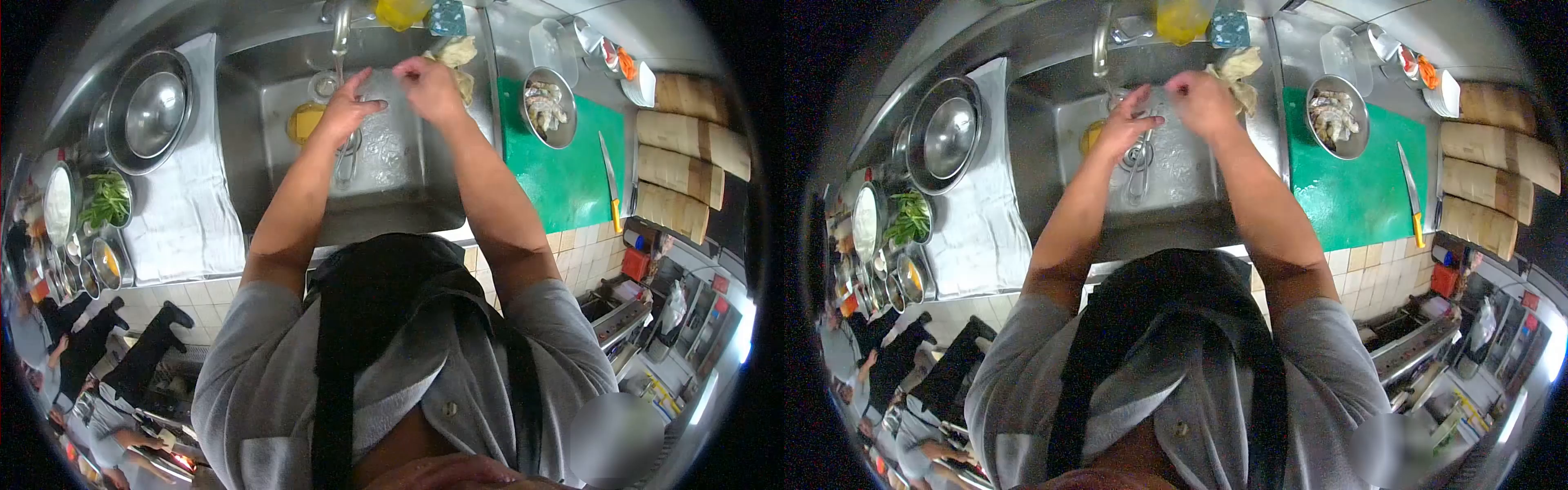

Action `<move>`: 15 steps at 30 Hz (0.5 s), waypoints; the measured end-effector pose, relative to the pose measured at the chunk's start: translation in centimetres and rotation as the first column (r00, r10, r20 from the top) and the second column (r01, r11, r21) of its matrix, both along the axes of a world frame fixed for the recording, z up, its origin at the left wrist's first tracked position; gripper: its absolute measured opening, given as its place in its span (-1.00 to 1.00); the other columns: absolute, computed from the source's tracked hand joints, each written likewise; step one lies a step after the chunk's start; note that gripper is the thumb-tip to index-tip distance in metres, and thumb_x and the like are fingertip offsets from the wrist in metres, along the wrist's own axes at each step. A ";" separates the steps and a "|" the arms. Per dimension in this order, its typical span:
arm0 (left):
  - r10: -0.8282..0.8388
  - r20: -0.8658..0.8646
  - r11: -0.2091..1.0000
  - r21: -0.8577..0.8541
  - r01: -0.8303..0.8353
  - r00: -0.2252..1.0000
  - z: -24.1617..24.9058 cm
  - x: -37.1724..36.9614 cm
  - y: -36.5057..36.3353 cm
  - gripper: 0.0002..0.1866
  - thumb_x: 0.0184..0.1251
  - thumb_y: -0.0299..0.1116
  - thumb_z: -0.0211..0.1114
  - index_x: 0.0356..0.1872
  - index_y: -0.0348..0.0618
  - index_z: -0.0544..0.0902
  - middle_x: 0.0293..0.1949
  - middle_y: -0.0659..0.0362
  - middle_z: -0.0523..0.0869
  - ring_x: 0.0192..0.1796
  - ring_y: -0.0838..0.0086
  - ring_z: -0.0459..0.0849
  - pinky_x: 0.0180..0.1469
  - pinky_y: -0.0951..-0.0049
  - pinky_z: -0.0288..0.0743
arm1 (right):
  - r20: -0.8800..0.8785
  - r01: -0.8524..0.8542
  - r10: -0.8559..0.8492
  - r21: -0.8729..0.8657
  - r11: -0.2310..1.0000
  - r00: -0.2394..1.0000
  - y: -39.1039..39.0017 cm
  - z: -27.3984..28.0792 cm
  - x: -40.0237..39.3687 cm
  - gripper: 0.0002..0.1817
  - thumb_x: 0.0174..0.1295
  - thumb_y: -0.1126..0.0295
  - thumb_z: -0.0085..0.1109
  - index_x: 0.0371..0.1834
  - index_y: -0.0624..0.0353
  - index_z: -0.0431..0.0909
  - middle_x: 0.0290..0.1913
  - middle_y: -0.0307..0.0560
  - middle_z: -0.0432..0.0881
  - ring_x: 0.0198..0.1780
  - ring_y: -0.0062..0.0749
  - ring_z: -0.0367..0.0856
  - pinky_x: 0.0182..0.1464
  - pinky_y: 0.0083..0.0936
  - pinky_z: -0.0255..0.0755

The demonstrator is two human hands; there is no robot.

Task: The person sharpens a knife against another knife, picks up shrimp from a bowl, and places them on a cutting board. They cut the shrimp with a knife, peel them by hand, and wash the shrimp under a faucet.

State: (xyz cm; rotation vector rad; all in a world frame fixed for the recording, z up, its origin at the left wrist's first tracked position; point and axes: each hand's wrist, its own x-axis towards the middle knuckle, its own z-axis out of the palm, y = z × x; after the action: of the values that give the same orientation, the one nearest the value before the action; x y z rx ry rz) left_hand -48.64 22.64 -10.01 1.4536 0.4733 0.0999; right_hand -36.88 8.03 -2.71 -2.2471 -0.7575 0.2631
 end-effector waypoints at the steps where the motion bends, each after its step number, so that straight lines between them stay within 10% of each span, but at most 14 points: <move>1: -0.006 0.020 0.990 0.140 0.003 1.000 0.0 -0.2 0.1 -0.28 0.25 -0.37 0.53 0.45 -0.23 0.47 0.36 0.01 0.61 0.39 0.23 0.55 0.41 0.25 0.41 | -0.194 0.016 0.008 0.122 0.992 0.981 1.2 1.5 -1.1 -0.87 0.23 0.35 0.34 -0.21 0.03 0.81 -0.26 -0.04 0.81 -0.20 -0.25 0.79 -0.07 -0.30 0.60; 3: -0.012 -0.010 0.962 0.273 0.014 1.000 0.1 -0.5 0.8 -0.25 0.21 -0.38 0.55 0.44 -0.26 0.46 0.32 -0.03 0.64 0.35 0.23 0.58 0.40 0.28 0.42 | -0.539 0.110 0.100 0.344 0.932 0.836 3.3 5.1 -2.6 -0.87 0.24 0.44 0.35 -0.19 0.18 0.80 -0.27 -0.09 0.80 -0.22 -0.33 0.76 -0.07 -0.39 0.60; 8: 0.067 -0.294 0.979 0.203 -0.006 0.954 0.3 -1.8 3.8 -0.35 0.30 -0.19 0.48 0.35 -0.29 0.54 0.14 -0.01 0.76 0.13 0.29 0.72 0.21 0.34 0.52 | -0.732 0.475 0.234 0.616 0.628 0.640 3.5 6.7 -0.4 -0.89 0.26 0.56 0.28 -0.17 0.28 0.69 -0.22 -0.15 0.74 -0.20 -0.36 0.71 -0.07 -0.42 0.60; 13: 0.363 -0.150 0.923 0.193 -0.333 0.920 0.6 -2.8 4.2 -0.63 0.37 -0.40 0.26 0.16 -0.26 0.66 -0.01 -0.04 0.79 0.01 0.21 0.75 0.11 0.28 0.55 | -0.851 0.541 -0.020 0.315 0.779 0.525 1.8 1.5 0.4 -0.82 0.31 0.50 0.27 -0.04 0.19 0.63 -0.13 -0.14 0.71 -0.13 -0.32 0.70 -0.04 -0.24 0.60; 15: 0.309 -0.082 0.936 -0.150 -0.318 0.947 1.9 -3.0 4.2 -0.61 0.36 -0.45 0.25 0.21 -0.23 0.61 0.03 0.01 0.76 0.02 0.20 0.74 0.14 0.26 0.55 | -0.861 0.525 -0.193 0.097 0.845 0.470 2.2 0.0 -0.8 -0.80 0.39 0.33 0.30 -0.02 0.15 0.63 -0.10 -0.13 0.71 -0.13 -0.29 0.70 -0.06 -0.16 0.60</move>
State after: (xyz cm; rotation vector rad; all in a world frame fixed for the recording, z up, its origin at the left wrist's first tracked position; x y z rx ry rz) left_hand -51.60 26.80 -8.14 1.2153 0.7428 0.2700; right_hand -37.71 10.28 -2.70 -1.5695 0.2167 0.8361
